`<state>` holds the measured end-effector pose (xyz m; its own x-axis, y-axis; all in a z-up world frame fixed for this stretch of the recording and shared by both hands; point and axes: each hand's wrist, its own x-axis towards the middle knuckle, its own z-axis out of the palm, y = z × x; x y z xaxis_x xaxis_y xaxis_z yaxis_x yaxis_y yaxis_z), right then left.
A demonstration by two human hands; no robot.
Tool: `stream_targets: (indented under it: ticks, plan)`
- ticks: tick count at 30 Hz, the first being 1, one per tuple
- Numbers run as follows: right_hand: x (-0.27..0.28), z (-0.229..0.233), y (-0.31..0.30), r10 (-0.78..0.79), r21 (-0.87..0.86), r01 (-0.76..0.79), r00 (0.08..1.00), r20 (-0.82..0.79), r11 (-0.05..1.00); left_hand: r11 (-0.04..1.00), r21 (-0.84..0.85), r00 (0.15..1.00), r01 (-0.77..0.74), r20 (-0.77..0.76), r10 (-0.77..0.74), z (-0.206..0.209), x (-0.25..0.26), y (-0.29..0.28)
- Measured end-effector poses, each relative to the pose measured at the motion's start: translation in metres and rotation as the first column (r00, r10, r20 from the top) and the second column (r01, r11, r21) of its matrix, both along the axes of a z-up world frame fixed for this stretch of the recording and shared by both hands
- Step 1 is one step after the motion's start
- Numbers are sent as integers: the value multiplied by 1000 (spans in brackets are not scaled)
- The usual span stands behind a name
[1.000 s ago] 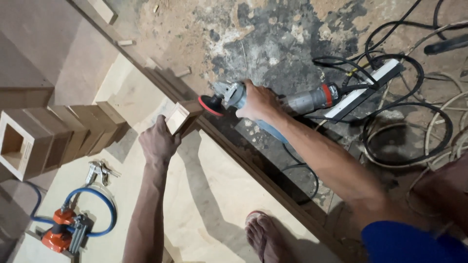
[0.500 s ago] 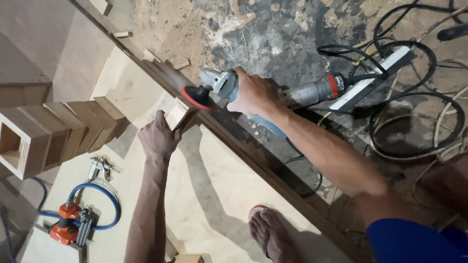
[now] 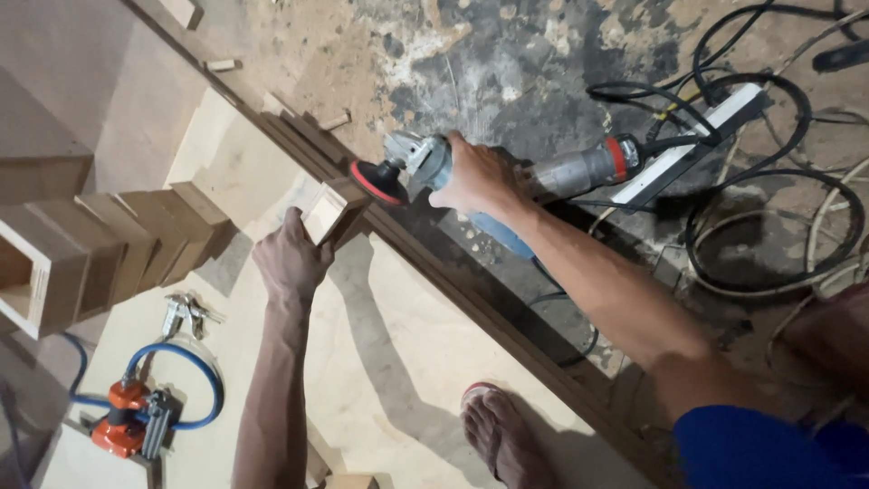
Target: Sanding the edges of small wooden boxes using an angle grinder with a sanding disc attachment.
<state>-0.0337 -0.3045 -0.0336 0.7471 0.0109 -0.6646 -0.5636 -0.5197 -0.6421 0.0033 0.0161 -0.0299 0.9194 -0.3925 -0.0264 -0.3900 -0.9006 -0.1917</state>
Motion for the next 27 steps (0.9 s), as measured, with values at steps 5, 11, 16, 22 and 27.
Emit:
stream_targets:
  ticks: [5, 11, 16, 22, 27]
  plan:
    - [7, 3, 12, -10, 13, 9, 996, 94, 1000, 1000, 18, 1000, -2, 7, 2, 4, -1, -6]
    - [2, 10, 2, 58, -62, -53, 996, 75, 997, 1000, -4, 1000, 17, 12, -17, 9, -2, -6]
    - [-19, -16, -8, 3, -41, -6, 997, -81, 999, 989, -144, 1000, -14, 14, 17, 4, -18, 15]
    - [-73, -4, -30, -1, -133, -29, 974, -227, 991, 711, -594, 912, -377, -104, 397, 23, -76, 23]
    - [-116, -72, -44, -118, -230, 73, 975, -190, 971, 445, -885, 979, -136, -52, 196, -16, -101, 36]
